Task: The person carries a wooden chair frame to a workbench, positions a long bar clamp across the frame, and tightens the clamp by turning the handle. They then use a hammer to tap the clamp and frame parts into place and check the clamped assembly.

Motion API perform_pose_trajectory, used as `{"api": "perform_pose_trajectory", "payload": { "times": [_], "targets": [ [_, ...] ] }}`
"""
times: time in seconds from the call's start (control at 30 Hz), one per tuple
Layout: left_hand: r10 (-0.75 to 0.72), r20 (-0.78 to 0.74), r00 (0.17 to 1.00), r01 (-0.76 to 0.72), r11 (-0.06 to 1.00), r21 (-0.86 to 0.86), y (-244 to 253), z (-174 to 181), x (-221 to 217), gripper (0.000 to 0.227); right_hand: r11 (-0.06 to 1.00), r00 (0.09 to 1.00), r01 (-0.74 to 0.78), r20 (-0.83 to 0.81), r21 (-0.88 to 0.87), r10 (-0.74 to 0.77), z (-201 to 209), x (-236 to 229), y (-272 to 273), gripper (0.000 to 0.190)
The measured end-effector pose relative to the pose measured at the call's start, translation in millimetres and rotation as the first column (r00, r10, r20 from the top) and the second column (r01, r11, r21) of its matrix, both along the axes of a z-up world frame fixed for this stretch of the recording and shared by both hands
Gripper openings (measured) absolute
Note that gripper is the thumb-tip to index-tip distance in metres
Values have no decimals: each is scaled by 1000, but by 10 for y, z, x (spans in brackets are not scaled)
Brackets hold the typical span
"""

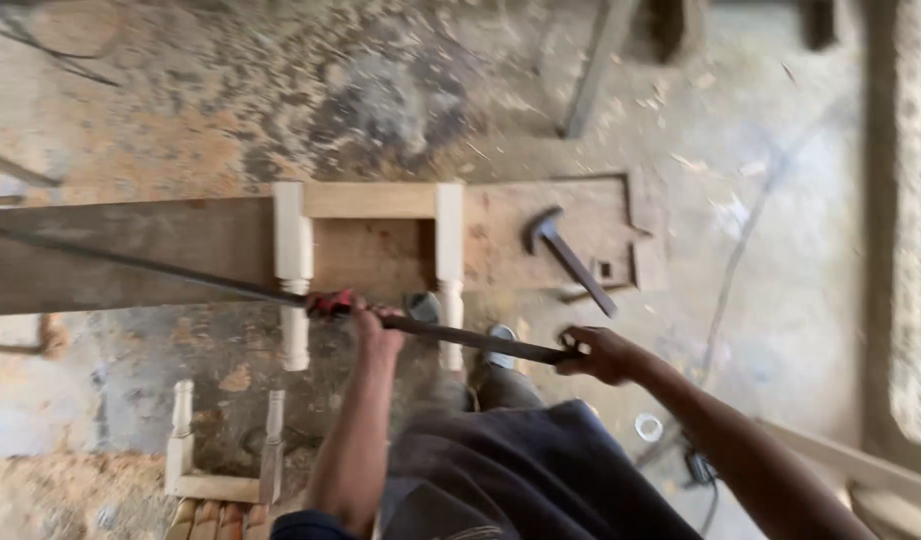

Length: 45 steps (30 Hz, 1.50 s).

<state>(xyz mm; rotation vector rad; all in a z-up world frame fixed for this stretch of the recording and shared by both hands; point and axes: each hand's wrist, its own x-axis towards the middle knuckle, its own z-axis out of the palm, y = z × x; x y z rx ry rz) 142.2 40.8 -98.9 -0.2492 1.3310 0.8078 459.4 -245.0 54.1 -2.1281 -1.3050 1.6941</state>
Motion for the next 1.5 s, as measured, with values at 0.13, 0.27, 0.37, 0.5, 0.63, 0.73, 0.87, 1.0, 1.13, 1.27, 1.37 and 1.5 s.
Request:
{"api": "perform_pose_trajectory", "payload": {
  "times": [0.13, 0.27, 0.37, 0.5, 0.63, 0.73, 0.87, 1.0, 1.13, 1.27, 1.37, 1.5],
  "targets": [
    [4, 85, 996, -18, 986, 164, 122, -315, 207, 48, 997, 998, 63, 4, 53, -63, -399, 296, 304, 59],
    [85, 58, 995, -95, 973, 209, 742, -412, 724, 43, 986, 995, 97, 23, 139, -101, -712, 702, 957, 58],
    [154, -6, 988, -150, 968, 201, 1174, -437, 806, 44, 984, 997, 65, 31, 164, -72, -1173, 808, 1218, 56],
    [154, -96, 983, -122, 953, 278, 1821, -631, 721, 43, 985, 999, 9, 50, 174, -18, -1512, 863, 1949, 48],
    [169, -125, 978, -123, 944, 307, 2234, -882, 446, 46, 996, 998, 58, -23, 63, -57, -1690, 797, 2640, 48],
    [165, -115, 980, -121, 940, 318, 2405, -1000, 426, 46, 988, 992, 108, -70, 109, -101, -1829, 866, 2813, 54],
    [225, -115, 968, -176, 927, 332, 2484, -997, 337, 45, 993, 998, 48, -38, 108, -44, -1759, 847, 3097, 60],
    [248, -150, 957, -194, 931, 308, 2576, -1037, 308, 46, 992, 995, 65, -84, 106, -56, -1924, 836, 3233, 64],
    [240, -175, 955, -181, 937, 297, 2600, -1171, 263, 44, 995, 993, 90, -85, 36, -86, -2025, 826, 3266, 65],
    [239, -182, 954, -178, 937, 301, 2646, -1064, 341, 37, 995, 994, 89, -72, 34, -86, -1986, 813, 3289, 61],
    [218, -220, 951, -146, 941, 304, 2609, -1108, 353, 37, 992, 989, 118, -98, 38, -114, -2015, 796, 3220, 59],
    [194, -240, 951, -121, 949, 290, 2743, -1039, 369, 35, 990, 988, 137, -79, 45, -133, -2133, 764, 3313, 60]
  ]
}}
